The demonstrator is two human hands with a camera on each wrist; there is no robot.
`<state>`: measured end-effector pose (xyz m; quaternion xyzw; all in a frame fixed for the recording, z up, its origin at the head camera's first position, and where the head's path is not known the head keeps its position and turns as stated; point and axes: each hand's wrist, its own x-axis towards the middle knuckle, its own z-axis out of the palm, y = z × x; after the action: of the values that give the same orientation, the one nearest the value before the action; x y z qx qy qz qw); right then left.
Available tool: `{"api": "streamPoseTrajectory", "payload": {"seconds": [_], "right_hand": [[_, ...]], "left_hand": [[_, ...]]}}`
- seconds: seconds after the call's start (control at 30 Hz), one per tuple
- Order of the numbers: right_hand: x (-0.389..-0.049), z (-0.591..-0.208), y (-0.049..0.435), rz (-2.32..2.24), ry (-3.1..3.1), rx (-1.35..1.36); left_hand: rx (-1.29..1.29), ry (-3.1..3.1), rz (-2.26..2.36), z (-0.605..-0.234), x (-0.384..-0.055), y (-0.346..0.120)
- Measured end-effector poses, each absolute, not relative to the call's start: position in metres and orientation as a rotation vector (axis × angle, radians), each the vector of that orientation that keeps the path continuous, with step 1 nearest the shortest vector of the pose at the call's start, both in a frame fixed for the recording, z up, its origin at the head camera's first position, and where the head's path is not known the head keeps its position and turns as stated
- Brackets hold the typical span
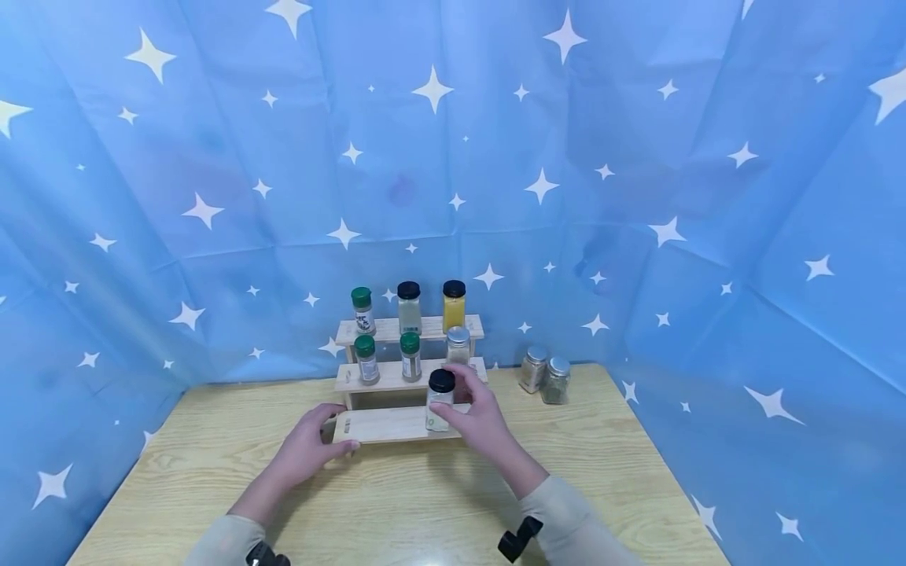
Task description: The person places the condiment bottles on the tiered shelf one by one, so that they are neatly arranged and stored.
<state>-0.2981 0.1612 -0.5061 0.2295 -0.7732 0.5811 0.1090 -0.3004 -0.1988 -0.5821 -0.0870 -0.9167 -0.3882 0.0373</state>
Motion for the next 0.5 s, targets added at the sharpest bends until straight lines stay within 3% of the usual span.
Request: {"api": "streamPoseTrajectory", "payload": {"seconds": [0.5], "right_hand": [[-0.313,-0.510,0.101,1.748,-2.397,0.746]], "left_hand": [[-0.245,-2.807,-1.203,-0.583,-0.301,-0.199]]}}
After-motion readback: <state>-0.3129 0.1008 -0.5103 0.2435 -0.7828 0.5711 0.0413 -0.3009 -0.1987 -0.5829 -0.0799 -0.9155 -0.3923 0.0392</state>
